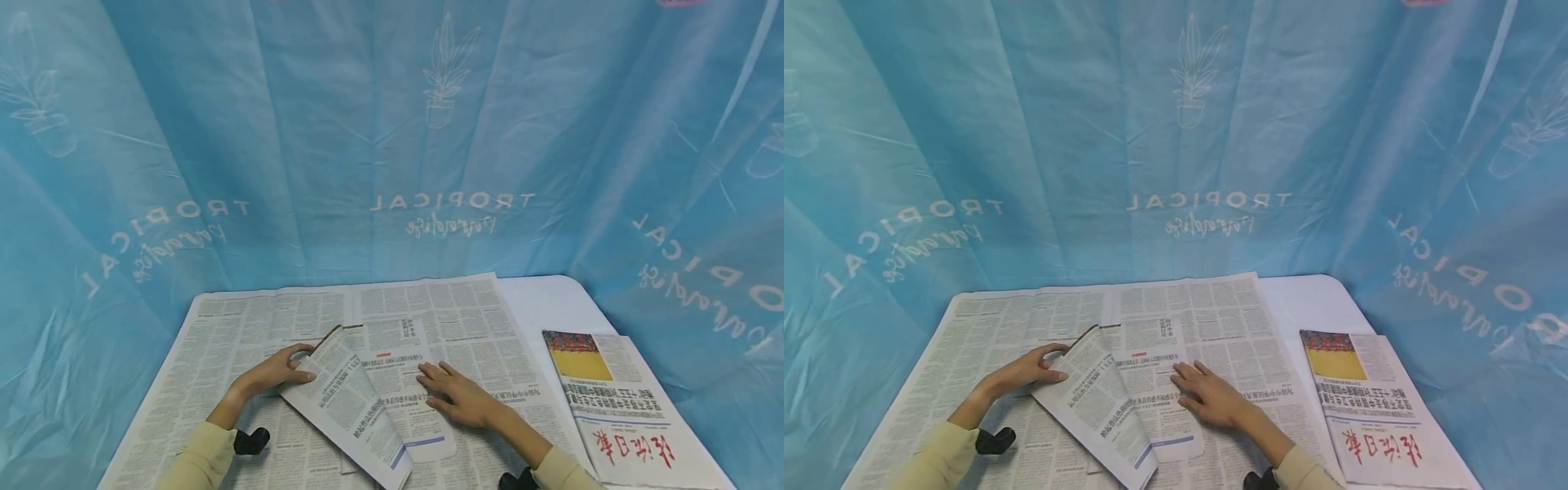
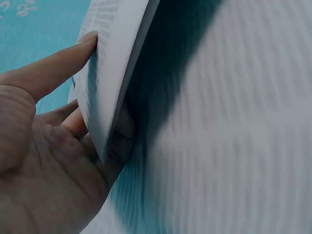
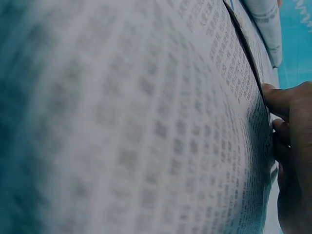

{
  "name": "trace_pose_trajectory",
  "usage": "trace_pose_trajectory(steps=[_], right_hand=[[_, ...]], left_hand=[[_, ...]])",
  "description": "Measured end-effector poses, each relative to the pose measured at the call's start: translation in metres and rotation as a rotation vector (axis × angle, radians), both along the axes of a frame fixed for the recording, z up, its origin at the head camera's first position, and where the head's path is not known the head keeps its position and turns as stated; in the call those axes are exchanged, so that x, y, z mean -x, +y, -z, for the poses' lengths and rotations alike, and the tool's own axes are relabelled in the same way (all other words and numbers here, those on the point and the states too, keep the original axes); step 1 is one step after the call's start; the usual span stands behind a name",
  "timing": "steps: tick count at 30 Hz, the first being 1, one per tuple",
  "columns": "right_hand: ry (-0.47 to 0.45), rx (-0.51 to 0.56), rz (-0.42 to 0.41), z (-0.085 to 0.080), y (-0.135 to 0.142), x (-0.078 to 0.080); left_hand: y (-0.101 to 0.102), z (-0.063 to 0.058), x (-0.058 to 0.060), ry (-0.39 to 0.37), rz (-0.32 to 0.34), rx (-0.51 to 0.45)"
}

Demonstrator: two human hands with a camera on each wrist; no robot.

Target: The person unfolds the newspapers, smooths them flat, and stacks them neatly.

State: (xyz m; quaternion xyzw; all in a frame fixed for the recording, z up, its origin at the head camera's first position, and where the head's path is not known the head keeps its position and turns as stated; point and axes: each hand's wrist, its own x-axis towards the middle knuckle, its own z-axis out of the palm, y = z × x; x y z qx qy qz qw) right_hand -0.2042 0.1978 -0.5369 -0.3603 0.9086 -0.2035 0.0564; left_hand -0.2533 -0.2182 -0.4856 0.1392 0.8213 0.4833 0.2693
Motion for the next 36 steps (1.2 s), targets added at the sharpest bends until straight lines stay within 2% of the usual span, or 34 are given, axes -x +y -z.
trace_pose_trajectory(steps=[3, 10, 15, 19, 22, 25, 29, 36], right_hand=[[-0.001, -0.004, 0.002, -0.003, 0.005, 0.000], [0.020, -0.013, 0.005, -0.005, 0.014, 0.002], [-0.012, -0.008, 0.050, -0.004, 0.020, -0.002], [-0.016, -0.002, 0.075, -0.001, 0.025, -0.005], [-0.019, -0.004, 0.082, 0.000, 0.030, -0.009], [-0.025, -0.008, 0.088, 0.000, 0.036, -0.012], [-0.020, -0.015, 0.097, -0.001, 0.043, -0.018], [-0.023, -0.024, 0.105, -0.002, 0.053, -0.031]], left_hand=[[-0.009, -0.002, -0.002, 0.016, 0.016, 0.035], [-0.023, 0.000, 0.002, 0.072, 0.061, -0.021], [-0.029, 0.004, 0.003, 0.112, -0.009, -0.041], [-0.032, 0.008, 0.003, 0.245, -0.077, -0.018], [-0.032, 0.013, 0.005, 0.360, -0.124, 0.051], [-0.031, 0.017, 0.006, 0.424, -0.173, 0.117], [-0.029, 0.020, 0.004, 0.477, -0.221, 0.184], [-0.027, 0.026, -0.001, 0.526, -0.241, 0.245]])
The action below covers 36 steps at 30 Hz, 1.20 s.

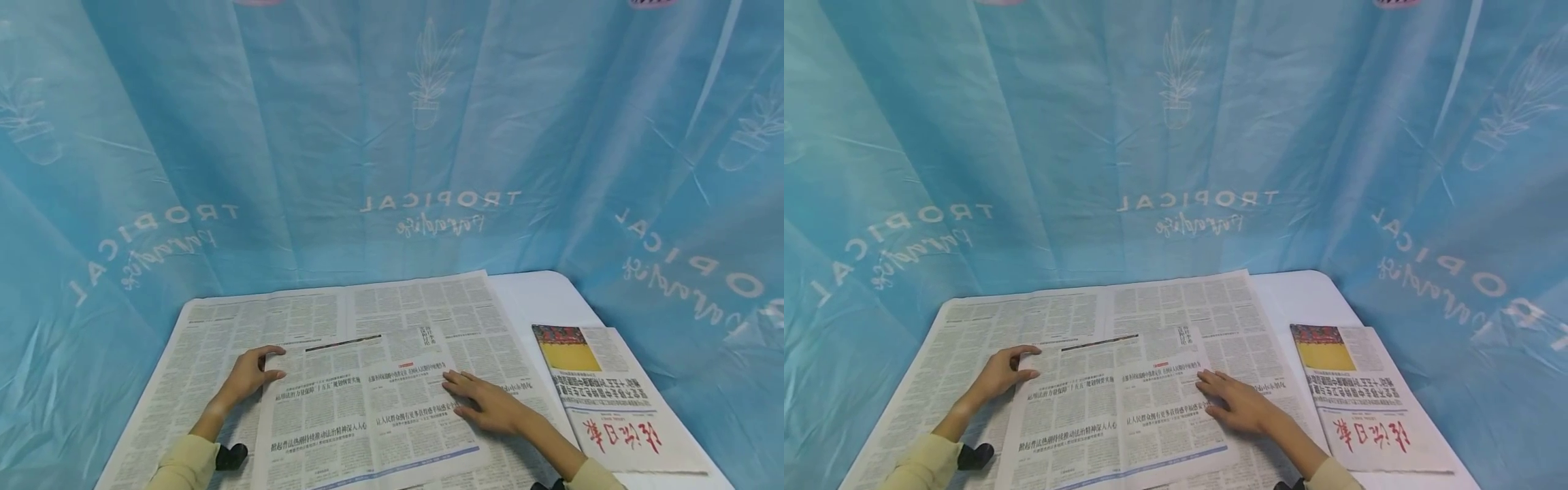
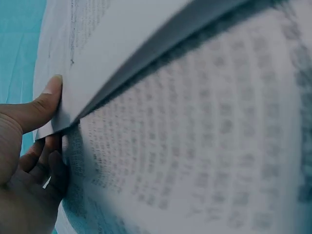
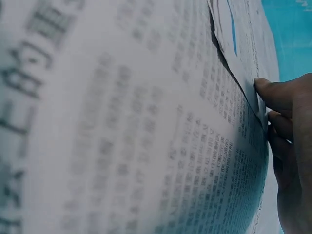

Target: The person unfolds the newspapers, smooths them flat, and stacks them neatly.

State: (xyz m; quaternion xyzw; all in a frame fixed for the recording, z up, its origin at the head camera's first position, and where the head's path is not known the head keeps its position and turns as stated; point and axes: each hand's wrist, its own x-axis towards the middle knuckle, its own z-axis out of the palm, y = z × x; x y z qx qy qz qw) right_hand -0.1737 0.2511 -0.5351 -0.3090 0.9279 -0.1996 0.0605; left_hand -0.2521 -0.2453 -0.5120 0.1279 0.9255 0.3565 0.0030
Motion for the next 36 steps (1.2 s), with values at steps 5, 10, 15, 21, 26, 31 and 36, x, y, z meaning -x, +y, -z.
trace_pose_trajectory(steps=[5, 10, 15, 21, 26, 31, 36], right_hand=[[0.026, -0.019, -0.007, -0.006, 0.002, -0.004], [0.171, -0.017, -0.057, -0.014, 0.000, 0.009], [0.316, -0.065, -0.109, -0.016, -0.003, 0.032], [0.325, -0.202, -0.131, -0.013, -0.003, 0.050], [0.275, -0.298, -0.144, -0.009, -0.002, 0.051], [0.266, -0.305, -0.127, -0.007, -0.004, 0.050], [0.237, -0.291, -0.100, -0.006, -0.003, 0.051]], left_hand=[[0.001, 0.003, -0.003, 0.085, 0.031, 0.070], [-0.002, 0.004, -0.007, 0.204, 0.005, 0.157], [-0.004, 0.007, -0.008, 0.367, 0.057, 0.272], [-0.006, 0.006, -0.018, 0.434, 0.169, 0.424], [-0.008, 0.003, -0.026, 0.432, 0.232, 0.536], [-0.013, -0.001, -0.028, 0.463, 0.278, 0.620], [-0.013, -0.005, -0.028, 0.476, 0.336, 0.666]])
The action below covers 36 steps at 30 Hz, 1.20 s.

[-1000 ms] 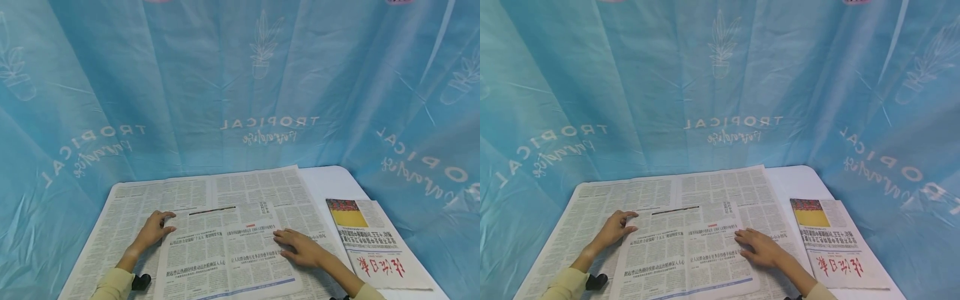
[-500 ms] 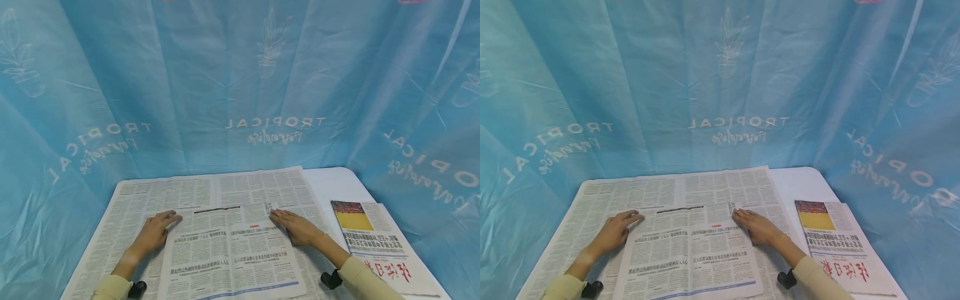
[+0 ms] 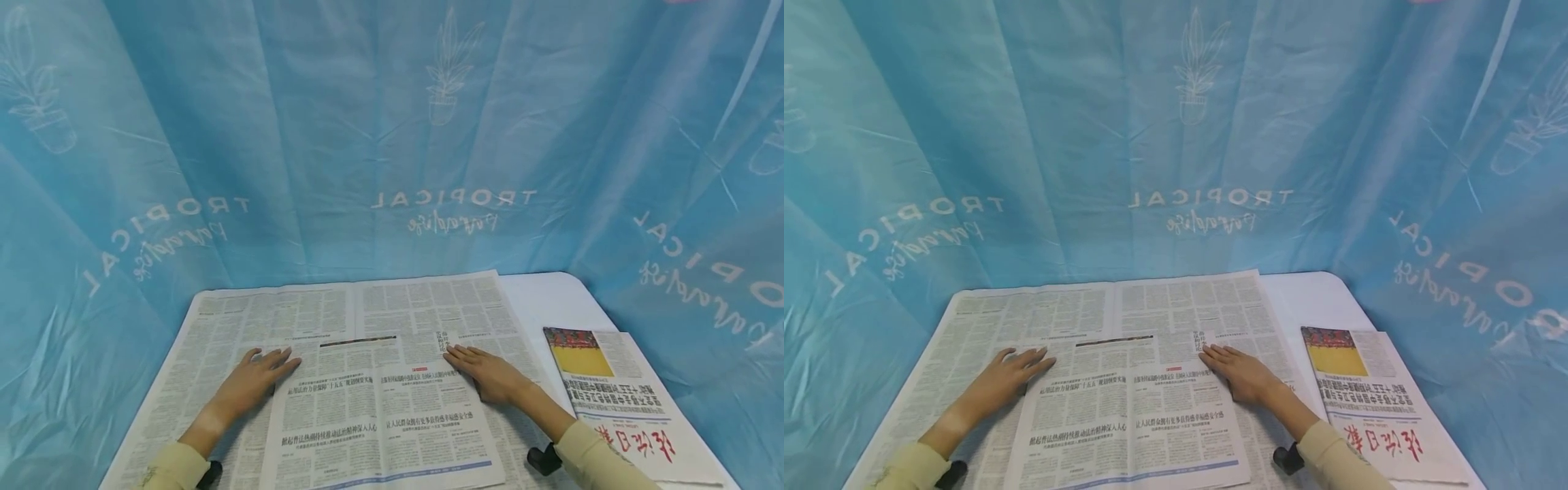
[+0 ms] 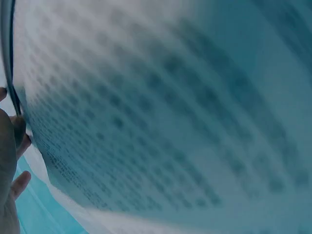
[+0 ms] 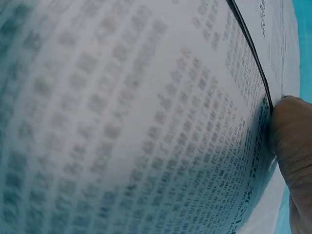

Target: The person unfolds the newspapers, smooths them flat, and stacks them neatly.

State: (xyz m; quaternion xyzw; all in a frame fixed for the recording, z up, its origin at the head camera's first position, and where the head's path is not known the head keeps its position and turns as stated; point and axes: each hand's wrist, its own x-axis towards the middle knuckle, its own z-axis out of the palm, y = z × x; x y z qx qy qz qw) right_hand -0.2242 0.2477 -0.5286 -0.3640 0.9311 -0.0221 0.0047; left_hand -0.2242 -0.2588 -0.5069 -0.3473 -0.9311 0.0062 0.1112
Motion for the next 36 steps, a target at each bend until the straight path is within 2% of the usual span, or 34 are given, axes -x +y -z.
trace_pose_trajectory(steps=[7, 12, 15, 21, 27, 31, 36], right_hand=[[-0.001, 0.027, 0.027, 0.004, 0.002, 0.000], [-0.017, 0.046, 0.035, 0.004, -0.002, 0.001], [-0.023, 0.066, 0.043, 0.003, -0.003, 0.002], [-0.001, 0.066, 0.040, 0.004, -0.003, 0.003], [-0.007, 0.062, 0.041, 0.004, -0.003, 0.002], [-0.019, 0.062, 0.048, 0.005, -0.003, -0.001], [-0.018, 0.071, 0.046, 0.005, -0.002, -0.004]], left_hand=[[0.000, -0.007, 0.002, -0.075, 0.049, 0.074], [0.000, -0.009, 0.005, -0.014, 0.084, 0.089], [0.000, -0.009, 0.007, 0.016, 0.081, 0.098], [0.001, -0.010, 0.007, 0.012, 0.059, 0.078], [0.001, -0.012, 0.005, -0.054, 0.022, 0.066], [0.003, -0.011, 0.005, -0.164, -0.026, 0.032], [0.005, -0.008, 0.006, -0.282, -0.093, -0.078]])
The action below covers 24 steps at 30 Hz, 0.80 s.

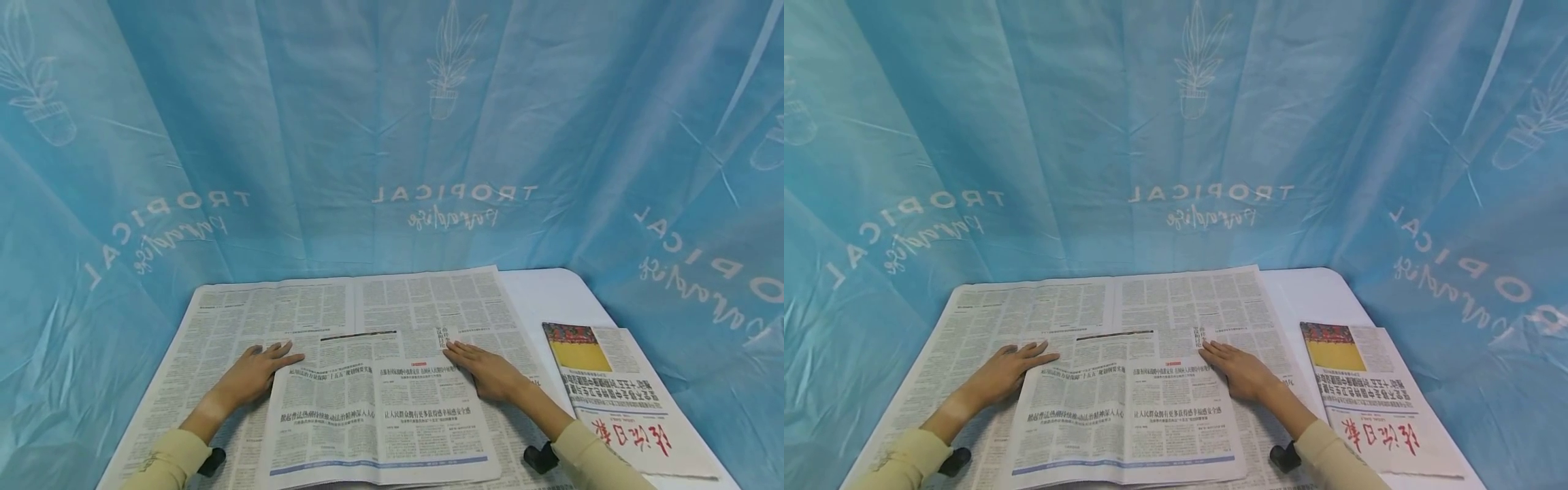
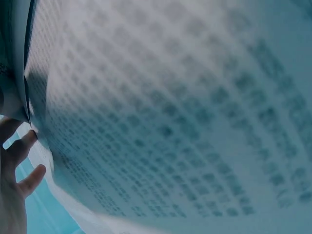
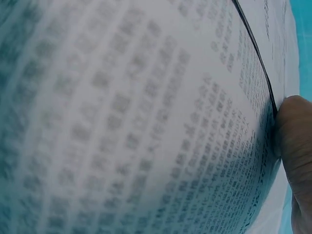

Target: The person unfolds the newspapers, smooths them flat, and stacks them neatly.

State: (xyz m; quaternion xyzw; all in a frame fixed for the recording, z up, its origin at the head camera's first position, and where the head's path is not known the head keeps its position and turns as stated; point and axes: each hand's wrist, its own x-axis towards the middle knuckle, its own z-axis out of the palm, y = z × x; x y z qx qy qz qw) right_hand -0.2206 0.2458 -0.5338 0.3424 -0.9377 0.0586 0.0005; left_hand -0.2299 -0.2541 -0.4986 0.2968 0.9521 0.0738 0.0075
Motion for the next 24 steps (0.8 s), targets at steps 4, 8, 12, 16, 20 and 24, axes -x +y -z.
trace_pose_trajectory(steps=[4, 8, 12, 16, 20, 24], right_hand=[[0.052, -0.004, -0.037, 0.0008, 0.0028, 0.0001], [0.149, -0.001, -0.098, 0.0025, 0.0046, 0.0020], [0.199, 0.007, -0.126, 0.0041, 0.0037, 0.0039], [0.175, -0.008, -0.106, 0.0056, 0.0003, 0.0055], [0.156, -0.016, -0.083, 0.0060, -0.0014, 0.0062], [0.158, 0.007, -0.093, 0.0056, 0.0003, 0.0064]], left_hand=[[-0.0016, 0.0043, 0.0005, -0.022, -0.026, -0.053], [-0.0032, 0.0055, -0.0002, -0.013, -0.016, -0.100], [-0.0047, 0.0057, -0.0004, 0.006, -0.008, -0.162], [-0.0066, 0.0052, -0.0002, 0.008, -0.013, -0.200], [-0.0070, 0.0039, 0.0015, -0.010, -0.004, -0.209], [-0.0062, 0.0024, 0.0033, -0.026, -0.002, -0.206]])
